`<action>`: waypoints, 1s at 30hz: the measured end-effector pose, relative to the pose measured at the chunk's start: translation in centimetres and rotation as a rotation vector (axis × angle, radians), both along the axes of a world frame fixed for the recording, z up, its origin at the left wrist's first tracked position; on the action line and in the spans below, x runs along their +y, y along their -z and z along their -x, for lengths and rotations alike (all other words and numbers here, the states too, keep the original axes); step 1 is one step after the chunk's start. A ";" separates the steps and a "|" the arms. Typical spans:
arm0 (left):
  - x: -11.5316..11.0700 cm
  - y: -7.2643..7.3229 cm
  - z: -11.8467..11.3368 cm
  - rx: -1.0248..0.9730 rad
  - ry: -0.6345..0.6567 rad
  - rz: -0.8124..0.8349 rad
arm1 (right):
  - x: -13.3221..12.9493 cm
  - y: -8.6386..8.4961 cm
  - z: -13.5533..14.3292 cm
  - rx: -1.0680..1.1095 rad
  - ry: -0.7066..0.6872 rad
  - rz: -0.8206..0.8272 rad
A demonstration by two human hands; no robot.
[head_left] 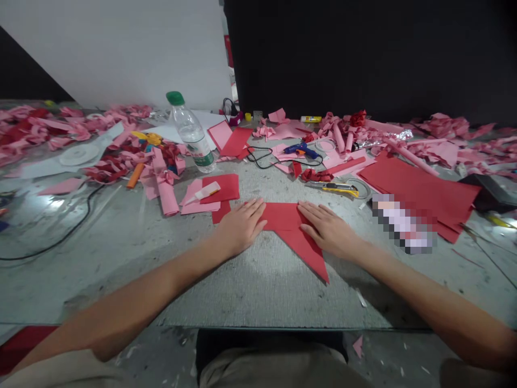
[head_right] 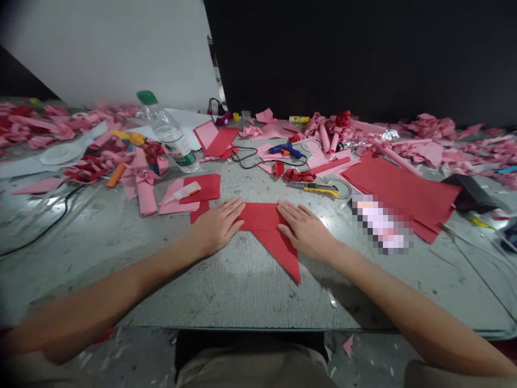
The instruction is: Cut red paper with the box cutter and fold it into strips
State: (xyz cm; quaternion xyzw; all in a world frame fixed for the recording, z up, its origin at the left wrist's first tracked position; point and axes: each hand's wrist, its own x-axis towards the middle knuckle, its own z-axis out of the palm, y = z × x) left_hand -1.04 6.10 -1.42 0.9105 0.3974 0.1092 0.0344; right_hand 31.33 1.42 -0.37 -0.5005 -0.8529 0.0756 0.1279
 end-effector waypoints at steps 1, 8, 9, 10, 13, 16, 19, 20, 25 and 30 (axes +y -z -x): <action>-0.1 0.1 0.0 -0.005 -0.016 -0.009 | -0.1 -0.2 -0.5 -0.010 0.014 0.003; -0.1 0.7 -0.3 -0.016 -0.013 -0.052 | 1.4 -2.0 3.9 -0.059 0.011 -0.084; -0.1 0.7 -0.2 -0.013 -0.014 -0.058 | 1.9 -1.8 5.4 -0.042 -0.041 -0.065; -0.1 0.8 -0.2 -0.009 -0.017 -0.066 | 2.4 -1.5 6.9 -0.018 -0.083 -0.027; -0.3 0.7 -0.1 0.019 -0.032 -0.093 | 3.1 -0.3 9.3 0.007 -0.108 -0.009; -0.5 0.6 0.0 0.048 -0.043 -0.113 | 2.8 0.4 8.4 0.019 -0.092 -0.012; -0.6 0.5 -0.1 0.057 -0.054 -0.117 | 1.9 0.3 5.6 0.016 -0.052 -0.006; -0.6 0.5 -0.2 0.058 -0.056 -0.115 | 1.7 0.2 4.7 0.013 -0.038 -0.002; -0.8 0.3 -0.3 0.060 -0.079 -0.116 | 0.9 -0.1 1.0 -0.012 0.015 0.017; -1.1 -0.2 -0.4 0.055 -0.109 -0.144 | 0.1 -0.5 -1.0 -0.054 0.075 0.006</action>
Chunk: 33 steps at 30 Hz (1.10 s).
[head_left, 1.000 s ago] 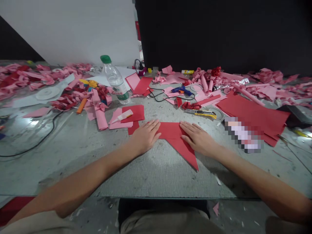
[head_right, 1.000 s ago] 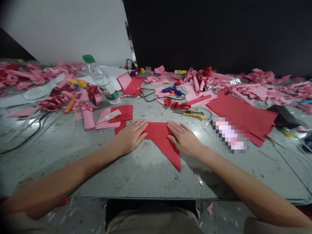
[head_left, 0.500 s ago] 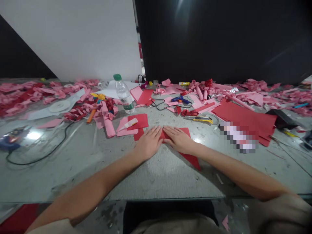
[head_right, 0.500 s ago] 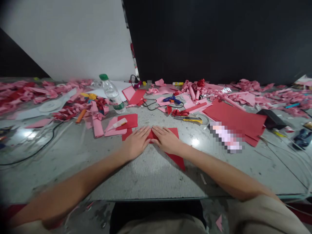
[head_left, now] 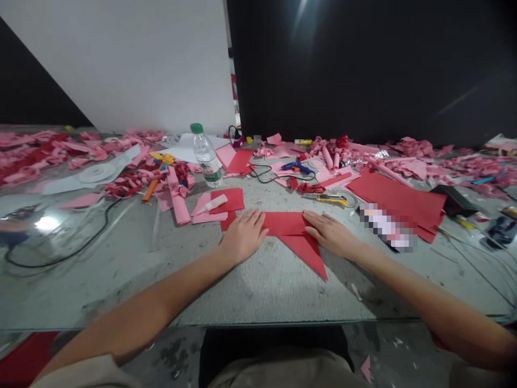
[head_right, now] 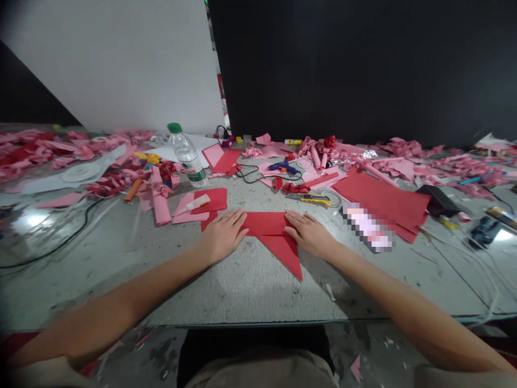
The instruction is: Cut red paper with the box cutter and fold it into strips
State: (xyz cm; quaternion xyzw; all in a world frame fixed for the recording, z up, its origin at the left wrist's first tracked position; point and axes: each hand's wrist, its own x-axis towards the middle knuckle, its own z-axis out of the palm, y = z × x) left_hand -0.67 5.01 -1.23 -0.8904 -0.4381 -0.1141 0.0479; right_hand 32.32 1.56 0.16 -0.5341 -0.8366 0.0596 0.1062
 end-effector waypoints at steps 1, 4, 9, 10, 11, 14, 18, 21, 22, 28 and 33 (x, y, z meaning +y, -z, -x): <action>0.0 0.0 0.0 -0.001 -0.001 -0.006 | 0.0 -0.1 0.1 -0.007 0.007 -0.006; 0.1 0.0 -0.1 0.006 0.004 -0.019 | 0.2 -0.4 1.9 -0.011 0.002 -0.029; 0.0 0.2 0.2 0.020 0.014 -0.049 | 1.8 -0.1 8.6 0.039 -0.196 -0.013; 0.0 0.2 0.3 0.019 0.015 -0.057 | 2.2 0.0 9.6 0.057 -0.221 0.001; -0.1 0.2 0.4 0.017 0.017 -0.063 | 2.5 0.1 10.3 0.075 -0.235 0.016; -0.1 0.4 0.5 -0.001 0.021 -0.071 | 2.9 0.5 10.1 0.095 -0.240 0.052; 0.1 0.8 0.5 -0.037 0.024 -0.055 | 2.2 0.6 6.7 0.099 -0.172 0.066; 0.2 0.8 0.7 -0.044 0.037 -0.034 | 1.5 0.4 4.5 0.112 -0.098 0.057; 0.3 0.7 0.7 -0.044 0.042 -0.030 | 1.3 0.4 4.0 0.111 -0.087 0.058; 0.4 0.5 1.0 -0.053 0.049 -0.018 | 0.8 0.7 2.0 0.081 -0.040 0.104; 0.3 -0.1 1.1 -0.083 0.069 0.026 | 0.1 0.7 0.6 0.042 0.002 0.044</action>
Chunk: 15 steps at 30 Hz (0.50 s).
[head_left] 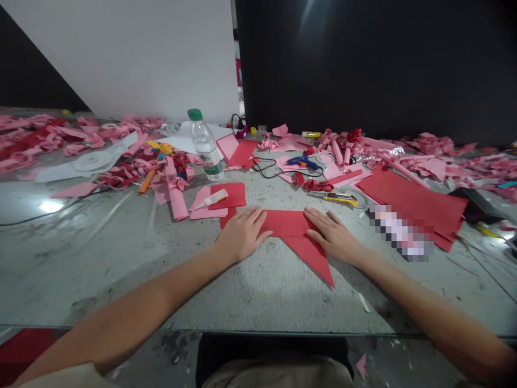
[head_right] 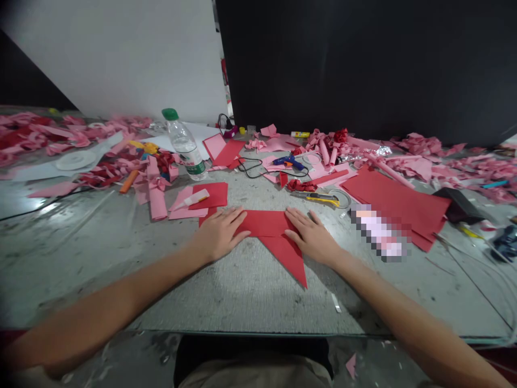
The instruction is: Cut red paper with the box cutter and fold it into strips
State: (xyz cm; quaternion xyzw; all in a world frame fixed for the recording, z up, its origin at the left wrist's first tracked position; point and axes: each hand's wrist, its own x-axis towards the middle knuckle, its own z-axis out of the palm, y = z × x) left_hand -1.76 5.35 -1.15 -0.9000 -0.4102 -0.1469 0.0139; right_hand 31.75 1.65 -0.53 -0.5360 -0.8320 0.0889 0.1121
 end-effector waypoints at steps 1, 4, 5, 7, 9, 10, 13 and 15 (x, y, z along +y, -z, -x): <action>0.0 -0.2 0.1 -0.006 0.014 0.010 | -0.1 -0.1 -0.2 0.007 0.001 -0.008; 0.1 -0.7 0.3 -0.022 0.088 0.047 | -0.4 -0.3 -0.5 0.066 -0.019 -0.026; 0.2 -0.8 0.3 -0.029 0.115 0.060 | -0.4 -0.3 -0.6 0.093 -0.033 -0.034; 0.3 -1.0 0.3 -0.049 0.156 0.082 | -0.4 -0.3 -0.8 0.139 -0.061 -0.052; 0.3 -1.1 0.2 -0.078 0.174 0.096 | -0.2 -0.2 -0.7 0.174 -0.076 -0.080; 0.3 -1.2 0.2 -0.096 0.178 0.102 | -0.1 -0.2 -0.7 0.193 -0.081 -0.094; 0.4 -1.6 0.0 -0.160 0.168 0.118 | 0.4 -0.5 -0.1 0.301 -0.096 -0.137; 0.5 -1.8 -0.1 -0.216 0.139 0.135 | 0.5 -0.9 0.3 0.376 -0.095 -0.160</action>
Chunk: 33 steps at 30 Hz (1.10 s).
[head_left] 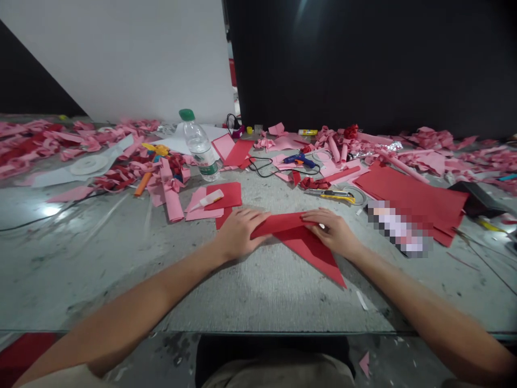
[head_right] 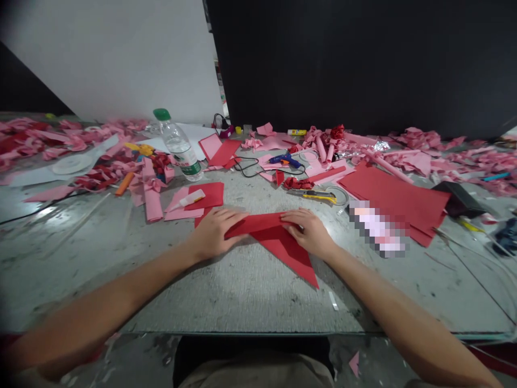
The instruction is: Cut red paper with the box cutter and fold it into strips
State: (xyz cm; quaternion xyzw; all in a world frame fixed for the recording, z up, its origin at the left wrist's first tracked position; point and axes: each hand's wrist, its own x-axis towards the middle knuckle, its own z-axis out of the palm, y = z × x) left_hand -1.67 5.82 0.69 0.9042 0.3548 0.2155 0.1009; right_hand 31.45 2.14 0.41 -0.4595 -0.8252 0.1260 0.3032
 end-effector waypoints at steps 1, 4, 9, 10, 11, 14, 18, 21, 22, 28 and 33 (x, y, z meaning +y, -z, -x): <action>0.1 -0.1 0.0 -0.030 -0.021 0.016 | -0.1 -0.3 0.2 0.037 0.018 -0.020; 0.3 -0.1 -0.1 -0.140 -0.108 0.085 | -1.0 -1.1 0.5 0.147 0.151 -0.166; 0.3 -0.1 0.1 -0.322 -0.217 0.243 | -2.7 -1.6 0.8 0.149 0.195 -0.481; 0.3 -0.1 0.1 -0.346 -0.229 0.269 | -2.9 -1.5 1.0 0.102 0.138 -0.463; 0.3 -0.1 0.1 -0.366 -0.241 0.292 | -2.9 -1.4 1.2 0.040 0.068 -0.399; 0.6 -0.1 -0.1 -0.405 -0.273 0.331 | -2.7 -1.0 1.9 -0.164 -0.108 -0.098; 0.9 -0.3 -0.3 -0.431 -0.327 0.306 | -2.3 -0.7 2.3 -0.285 -0.159 0.071; 0.5 -0.7 0.2 -0.428 -0.339 0.123 | -2.5 -0.8 2.2 -0.291 -0.166 0.078; 0.1 -0.8 0.4 -0.398 -0.336 -0.008 | -2.7 -0.9 2.2 -0.292 -0.167 0.072; -3.5 -0.7 0.7 -0.019 0.283 -0.512 | -3.3 -1.3 2.5 -0.367 -0.168 0.045; -4.1 0.4 -1.7 0.200 0.287 -0.188 | -3.3 -1.2 2.6 -0.376 -0.152 0.041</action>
